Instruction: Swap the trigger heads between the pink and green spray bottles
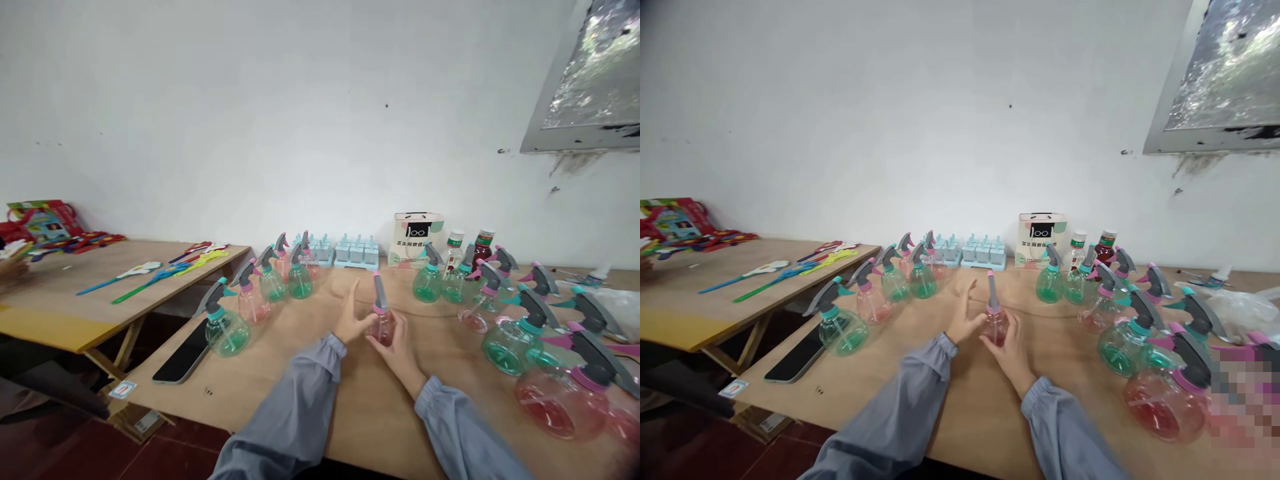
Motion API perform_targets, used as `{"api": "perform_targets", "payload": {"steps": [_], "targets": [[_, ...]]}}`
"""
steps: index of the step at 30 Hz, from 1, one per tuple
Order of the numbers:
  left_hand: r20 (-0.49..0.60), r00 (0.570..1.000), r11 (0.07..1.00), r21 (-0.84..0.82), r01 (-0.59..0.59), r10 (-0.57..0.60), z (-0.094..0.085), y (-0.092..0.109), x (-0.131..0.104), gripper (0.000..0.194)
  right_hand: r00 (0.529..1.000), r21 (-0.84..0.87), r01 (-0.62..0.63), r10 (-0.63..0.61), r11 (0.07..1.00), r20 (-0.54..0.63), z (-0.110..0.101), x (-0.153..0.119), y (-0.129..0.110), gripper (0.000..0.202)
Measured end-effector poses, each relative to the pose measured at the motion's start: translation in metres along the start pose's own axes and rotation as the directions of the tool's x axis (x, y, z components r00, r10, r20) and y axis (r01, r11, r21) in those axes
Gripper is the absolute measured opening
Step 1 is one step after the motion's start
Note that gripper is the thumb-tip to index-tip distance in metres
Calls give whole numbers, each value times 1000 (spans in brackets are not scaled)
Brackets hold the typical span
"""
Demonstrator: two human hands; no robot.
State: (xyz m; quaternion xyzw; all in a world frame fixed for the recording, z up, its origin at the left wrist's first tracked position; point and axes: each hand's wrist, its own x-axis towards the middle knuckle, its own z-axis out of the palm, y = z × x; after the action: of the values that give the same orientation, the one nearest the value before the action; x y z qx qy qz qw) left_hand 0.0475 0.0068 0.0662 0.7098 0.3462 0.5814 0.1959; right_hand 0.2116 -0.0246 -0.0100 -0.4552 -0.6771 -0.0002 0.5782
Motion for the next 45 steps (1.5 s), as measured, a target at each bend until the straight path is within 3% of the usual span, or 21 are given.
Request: {"api": "perform_targets", "payload": {"steps": [1, 3, 7, 8, 10, 12, 13, 15, 18, 20, 23, 27, 35, 40, 45], "targets": [[52, 999, 996, -92, 21, -16, 12, 8, -1, 92, 1000, 8, 12, -12, 1000, 26, 5, -2, -4, 74], [52, 994, 973, -207, 102, -93, 29, 21, -2, 91, 997, 25, 23, -25, 999, 72, 12, -6, -8, 75], [-50, 968, 923, -316, 218, -245, 30, 27, 1, 67, 986, 51, 57, -64, 997, 157, 5, 0, -5, 81], [-72, 964, 915, -340, 218, -256, 25, 25, 1, 62, 993, 30, 45, -48, 999, 108, -1, 6, -1, 77], [-120, 958, 903, -382, 197, -260, 16, 20, 1, 53, 991, -73, -36, 26, 997, -132, -16, 25, 9, 69], [-152, 946, 885, -420, 202, -288, 10, 15, 0, 45, 904, -198, -170, 73, 965, -421, -31, 51, 25, 69], [-156, 936, 871, -438, 221, -316, 8, 13, -1, 41, 865, -238, -220, 76, 946, -496, -37, 64, 34, 71], [-138, 911, 831, -481, 280, -388, 6, 11, -2, 35, 837, -278, -277, 89, 920, -540, -44, 91, 54, 79], [-52, 886, 728, -593, 345, -462, 5, 14, -1, 38, 856, -276, -336, 170, 901, -487, -42, 118, 83, 88], [37, 879, 650, -659, 379, -475, 3, 20, 1, 48, 862, -263, -390, 250, 882, -441, -36, 123, 97, 91], [190, 865, 556, -698, 451, -464, -2, 27, 1, 54, 859, -248, -437, 319, 865, -401, -26, 111, 110, 87], [343, 838, 480, -700, 529, -424, -7, 26, 0, 50, 854, -212, -426, 314, 880, -415, -20, 87, 115, 72], [341, 839, 477, -704, 527, -425, -6, 20, 0, 49, 831, -195, -424, 294, 885, -473, -13, 99, 116, 115], [337, 839, 469, -711, 524, -427, -9, 18, 1, 49, 843, -161, -461, 374, 873, -386, -15, 109, 120, 114], [369, 840, 445, -723, 529, -398, -12, 17, 2, 52, 871, -80, -418, 374, 905, -318, -24, 85, 110, 113]]}}
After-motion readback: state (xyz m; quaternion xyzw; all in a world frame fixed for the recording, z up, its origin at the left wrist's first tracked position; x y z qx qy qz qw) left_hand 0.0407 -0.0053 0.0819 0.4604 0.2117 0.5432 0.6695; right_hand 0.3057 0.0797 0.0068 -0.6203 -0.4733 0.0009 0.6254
